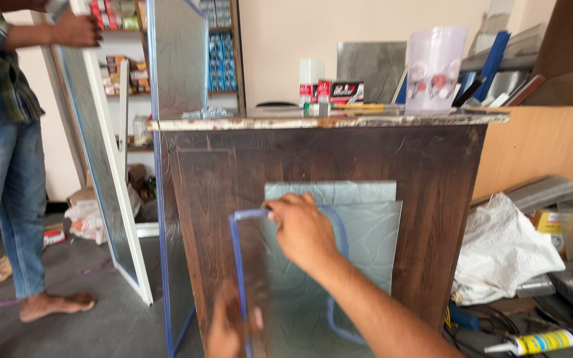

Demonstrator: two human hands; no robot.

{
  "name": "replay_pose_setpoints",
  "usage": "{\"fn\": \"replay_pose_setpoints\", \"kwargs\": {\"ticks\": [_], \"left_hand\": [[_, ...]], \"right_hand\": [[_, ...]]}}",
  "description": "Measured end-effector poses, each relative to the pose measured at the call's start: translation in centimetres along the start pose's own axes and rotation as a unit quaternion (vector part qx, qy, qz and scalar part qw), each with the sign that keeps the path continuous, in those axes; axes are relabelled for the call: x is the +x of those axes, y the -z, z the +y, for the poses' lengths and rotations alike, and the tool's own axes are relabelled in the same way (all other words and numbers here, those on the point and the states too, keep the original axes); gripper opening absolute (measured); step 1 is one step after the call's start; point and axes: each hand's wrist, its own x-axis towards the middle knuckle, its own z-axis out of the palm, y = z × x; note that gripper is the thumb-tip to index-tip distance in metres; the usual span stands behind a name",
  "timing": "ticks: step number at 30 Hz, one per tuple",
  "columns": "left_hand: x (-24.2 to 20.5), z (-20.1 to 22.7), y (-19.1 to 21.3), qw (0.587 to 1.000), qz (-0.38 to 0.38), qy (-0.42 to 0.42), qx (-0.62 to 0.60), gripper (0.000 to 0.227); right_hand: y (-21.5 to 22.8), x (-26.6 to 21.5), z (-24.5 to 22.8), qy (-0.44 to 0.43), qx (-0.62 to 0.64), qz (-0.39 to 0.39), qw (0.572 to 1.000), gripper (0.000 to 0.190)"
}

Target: The person measures and cuts a blue plastic strip to fit the edges of a textured glass panel. They use a utility knife to trim the strip along the glass perimeter and press it into place to create a seal.

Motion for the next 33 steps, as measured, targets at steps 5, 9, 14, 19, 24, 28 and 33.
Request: {"fn": "replay_pose_setpoints", "kwargs": {"ticks": [5, 9, 14, 19, 24, 28, 33], "left_hand": [[4.7, 19.5, -6.9, 0.857, -0.042, -0.322, 0.399, 0.094], [5.2, 26.3, -11.8, 0.730, -0.152, -0.109, 0.657, 0.078], [5.3, 27.0, -12.3, 0.601, -0.154, -0.156, 0.769, 0.066], [6.5, 25.6, -14.5, 0.578, -0.200, -0.197, 0.767, 0.056], [6.7, 25.2, -15.1, 0.665, -0.214, -0.121, 0.705, 0.069], [6.8, 24.6, -14.4, 0.658, -0.221, -0.154, 0.703, 0.065], [6.6, 24.3, -13.7, 0.629, -0.225, -0.226, 0.709, 0.060]], "right_hand": [[0.0, 0.8, 1.3, -0.029, 0.045, 0.000, 0.999, 0.025], [1.3, 1.1, 2.2, -0.140, 0.065, -0.007, 0.988, 0.027], [3.6, 0.6, 4.5, -0.154, 0.078, -0.005, 0.985, 0.028], [3.7, 1.8, 7.1, -0.159, 0.050, -0.100, 0.981, 0.030], [4.3, 4.5, 8.3, -0.243, 0.128, -0.242, 0.931, 0.029], [6.9, 7.6, 7.4, -0.206, 0.087, -0.319, 0.921, 0.028], [10.3, 8.9, 6.9, -0.162, 0.033, -0.399, 0.902, 0.034]]}}
